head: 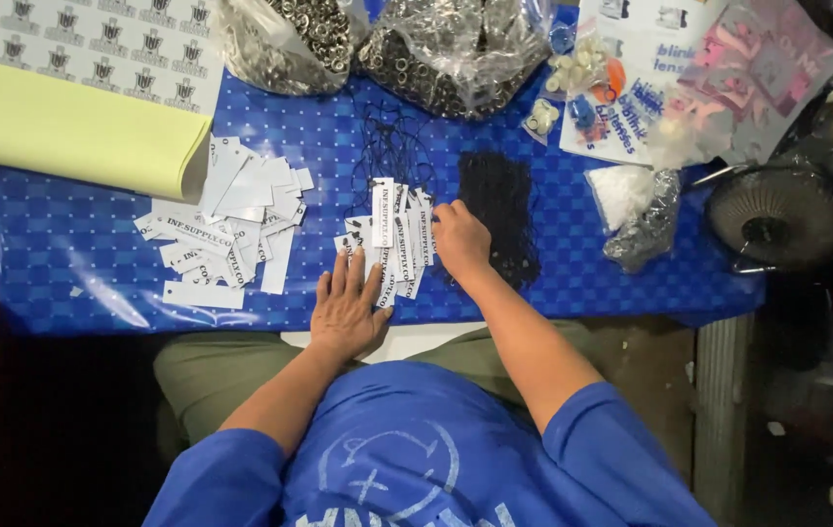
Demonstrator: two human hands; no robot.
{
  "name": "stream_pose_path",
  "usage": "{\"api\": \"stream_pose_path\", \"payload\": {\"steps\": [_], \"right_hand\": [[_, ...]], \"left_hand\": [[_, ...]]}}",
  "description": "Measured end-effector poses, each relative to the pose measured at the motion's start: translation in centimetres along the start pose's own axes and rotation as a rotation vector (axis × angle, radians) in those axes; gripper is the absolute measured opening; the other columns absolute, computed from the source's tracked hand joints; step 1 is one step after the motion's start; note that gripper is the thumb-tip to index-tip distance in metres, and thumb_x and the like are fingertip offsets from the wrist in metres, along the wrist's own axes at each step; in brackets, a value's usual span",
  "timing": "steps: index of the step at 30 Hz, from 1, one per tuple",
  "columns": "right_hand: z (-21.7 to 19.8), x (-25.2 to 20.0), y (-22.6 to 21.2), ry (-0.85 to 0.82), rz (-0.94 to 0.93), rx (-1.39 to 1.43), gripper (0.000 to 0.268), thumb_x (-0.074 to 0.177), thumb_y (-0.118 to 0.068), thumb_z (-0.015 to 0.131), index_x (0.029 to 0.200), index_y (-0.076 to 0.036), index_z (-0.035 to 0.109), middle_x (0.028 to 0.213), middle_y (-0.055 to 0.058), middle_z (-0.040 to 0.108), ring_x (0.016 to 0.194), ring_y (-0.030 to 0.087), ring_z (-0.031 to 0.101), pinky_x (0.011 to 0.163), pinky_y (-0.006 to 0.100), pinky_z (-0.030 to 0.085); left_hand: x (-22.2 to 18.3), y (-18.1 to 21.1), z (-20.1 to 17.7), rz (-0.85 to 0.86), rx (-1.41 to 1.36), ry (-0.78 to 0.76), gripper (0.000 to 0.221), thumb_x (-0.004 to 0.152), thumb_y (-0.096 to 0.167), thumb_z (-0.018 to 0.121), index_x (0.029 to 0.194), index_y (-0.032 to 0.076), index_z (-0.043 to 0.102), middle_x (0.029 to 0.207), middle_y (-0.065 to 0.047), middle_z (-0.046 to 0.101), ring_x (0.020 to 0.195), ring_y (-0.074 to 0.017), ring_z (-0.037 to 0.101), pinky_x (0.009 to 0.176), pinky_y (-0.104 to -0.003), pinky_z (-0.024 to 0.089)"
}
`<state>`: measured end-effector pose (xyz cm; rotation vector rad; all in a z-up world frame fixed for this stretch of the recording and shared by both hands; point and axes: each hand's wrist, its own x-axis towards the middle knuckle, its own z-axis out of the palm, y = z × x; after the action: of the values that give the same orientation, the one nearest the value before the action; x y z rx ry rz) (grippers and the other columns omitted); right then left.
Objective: The person is manually attaching small white adhesive labels to black plastic zip ties at a workstation.
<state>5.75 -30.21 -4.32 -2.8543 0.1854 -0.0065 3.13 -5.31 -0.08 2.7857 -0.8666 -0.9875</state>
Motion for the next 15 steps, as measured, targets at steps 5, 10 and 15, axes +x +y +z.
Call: {"api": "stream_pose_path", "payload": {"steps": [5, 10, 15], "right_hand": [[-0.1, 0.6, 0.3, -0.045, -0.006, 0.013, 0.005, 0.095, -0.017, 0.062, 0.093, -0.015, 0.058, 0.085, 0.002, 0.053, 0.074, 0.029, 0.069, 0.065, 0.04, 0.059], [-1.5, 0.6, -0.2, -0.089, 0.017, 0.043, 0.009, 0.096, -0.015, 0.058, 0.088, -0.013, 0.052, 0.078, 0.004, 0.05, 0.07, 0.03, 0.067, 0.062, 0.041, 0.057], [-3.9, -1.2, -1.1, 0.115, 0.303, 0.589, 0.006, 0.094, -0.015, 0.059, 0.088, -0.014, 0.059, 0.062, 0.006, 0.067, 0.071, 0.03, 0.072, 0.067, 0.04, 0.056]], "left_hand": [[0.0, -0.3, 0.1, 0.019, -0.029, 0.003, 0.078, 0.1, 0.063, 0.031, 0.164, 0.021, 0.015, 0.172, -0.015, -0.002, 0.157, -0.0387, -0.007, 0.122, -0.054, 0.008], [-0.2, -0.2, -0.4, 0.032, -0.039, 0.011, 0.076, 0.101, 0.061, 0.028, 0.165, 0.021, 0.015, 0.172, -0.015, -0.002, 0.157, -0.0387, -0.008, 0.121, -0.054, 0.008], [-0.2, -0.3, -0.2, 0.021, -0.039, 0.036, 0.078, 0.1, 0.064, 0.033, 0.165, 0.024, 0.016, 0.173, -0.013, -0.001, 0.158, -0.0364, -0.007, 0.122, -0.054, 0.009]]}}
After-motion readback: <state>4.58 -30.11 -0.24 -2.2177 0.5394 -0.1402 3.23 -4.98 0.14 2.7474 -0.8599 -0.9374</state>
